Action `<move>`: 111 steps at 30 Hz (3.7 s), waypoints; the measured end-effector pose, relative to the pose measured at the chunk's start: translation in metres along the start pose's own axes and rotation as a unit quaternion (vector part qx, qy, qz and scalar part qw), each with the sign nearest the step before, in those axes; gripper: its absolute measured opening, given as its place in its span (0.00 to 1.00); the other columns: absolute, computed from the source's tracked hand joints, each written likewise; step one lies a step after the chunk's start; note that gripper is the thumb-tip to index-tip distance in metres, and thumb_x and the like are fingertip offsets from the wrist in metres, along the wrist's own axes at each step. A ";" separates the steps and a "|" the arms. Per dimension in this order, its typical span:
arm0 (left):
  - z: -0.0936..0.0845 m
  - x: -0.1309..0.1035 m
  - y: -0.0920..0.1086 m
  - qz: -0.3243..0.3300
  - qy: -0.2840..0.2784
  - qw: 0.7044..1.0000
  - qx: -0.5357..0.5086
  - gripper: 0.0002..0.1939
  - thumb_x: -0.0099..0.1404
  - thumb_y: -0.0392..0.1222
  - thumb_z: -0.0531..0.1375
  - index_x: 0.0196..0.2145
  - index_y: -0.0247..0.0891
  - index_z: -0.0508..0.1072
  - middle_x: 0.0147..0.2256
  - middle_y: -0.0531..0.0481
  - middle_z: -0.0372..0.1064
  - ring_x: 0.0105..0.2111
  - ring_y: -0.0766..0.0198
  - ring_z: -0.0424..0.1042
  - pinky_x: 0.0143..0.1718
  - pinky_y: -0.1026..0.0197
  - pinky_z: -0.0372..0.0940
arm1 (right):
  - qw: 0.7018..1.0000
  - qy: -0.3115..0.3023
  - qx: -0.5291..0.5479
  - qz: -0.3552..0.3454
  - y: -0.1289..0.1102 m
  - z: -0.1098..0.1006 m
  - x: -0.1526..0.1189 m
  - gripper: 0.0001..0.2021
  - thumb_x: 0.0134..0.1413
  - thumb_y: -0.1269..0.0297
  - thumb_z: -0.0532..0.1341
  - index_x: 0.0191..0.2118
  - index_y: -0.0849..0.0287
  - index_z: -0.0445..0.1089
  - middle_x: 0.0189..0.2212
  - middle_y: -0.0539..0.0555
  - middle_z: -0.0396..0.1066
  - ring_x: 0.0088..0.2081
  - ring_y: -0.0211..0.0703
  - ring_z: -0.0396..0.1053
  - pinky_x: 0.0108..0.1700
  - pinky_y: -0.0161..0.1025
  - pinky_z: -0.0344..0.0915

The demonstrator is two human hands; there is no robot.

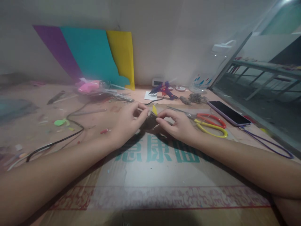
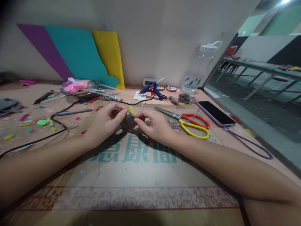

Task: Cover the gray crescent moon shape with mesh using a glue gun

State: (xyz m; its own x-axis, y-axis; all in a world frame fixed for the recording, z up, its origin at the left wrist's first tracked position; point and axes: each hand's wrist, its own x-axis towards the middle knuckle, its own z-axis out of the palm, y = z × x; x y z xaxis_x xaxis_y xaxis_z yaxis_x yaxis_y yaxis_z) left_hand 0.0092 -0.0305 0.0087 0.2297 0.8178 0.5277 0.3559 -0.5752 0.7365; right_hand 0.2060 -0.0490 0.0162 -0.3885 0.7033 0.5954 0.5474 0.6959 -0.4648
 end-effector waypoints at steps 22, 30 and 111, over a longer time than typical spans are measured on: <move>-0.002 0.000 -0.002 -0.008 0.002 0.999 0.040 0.06 0.65 0.43 0.58 0.33 0.39 0.71 0.29 0.53 0.72 0.29 0.65 0.71 0.28 0.63 0.66 | 0.999 -0.011 -0.010 -0.044 0.002 0.002 -0.002 0.06 0.59 0.66 0.58 0.32 0.58 0.70 0.28 0.51 0.75 0.31 0.38 0.70 0.35 0.36 0.64; 0.000 -0.003 -0.001 0.123 0.020 0.989 0.080 0.09 0.62 0.33 0.56 0.41 0.40 0.68 0.41 0.48 0.70 0.43 0.60 0.70 0.47 0.55 0.67 | 1.000 0.001 0.001 -0.005 0.002 0.002 -0.002 0.06 0.59 0.65 0.59 0.31 0.58 0.70 0.28 0.50 0.74 0.29 0.38 0.69 0.34 0.35 0.63; -0.003 -0.007 -0.001 0.212 -0.007 0.966 0.146 0.14 0.67 0.40 0.57 0.50 0.38 0.71 0.50 0.43 0.71 0.51 0.57 0.68 0.53 0.53 0.62 | 0.884 -0.033 0.365 0.289 0.017 0.007 0.007 0.10 0.54 0.58 0.63 0.29 0.58 0.68 0.23 0.48 0.73 0.24 0.35 0.70 0.31 0.36 0.70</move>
State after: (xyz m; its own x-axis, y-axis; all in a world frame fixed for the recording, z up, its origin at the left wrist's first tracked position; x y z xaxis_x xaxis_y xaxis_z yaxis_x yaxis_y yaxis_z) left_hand 0.0051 -0.0355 0.0058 0.4230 0.5113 0.7481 0.4676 -0.8303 0.3032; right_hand 0.2070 -0.0310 0.0079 -0.2561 0.9624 0.0911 0.0544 0.1084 -0.9926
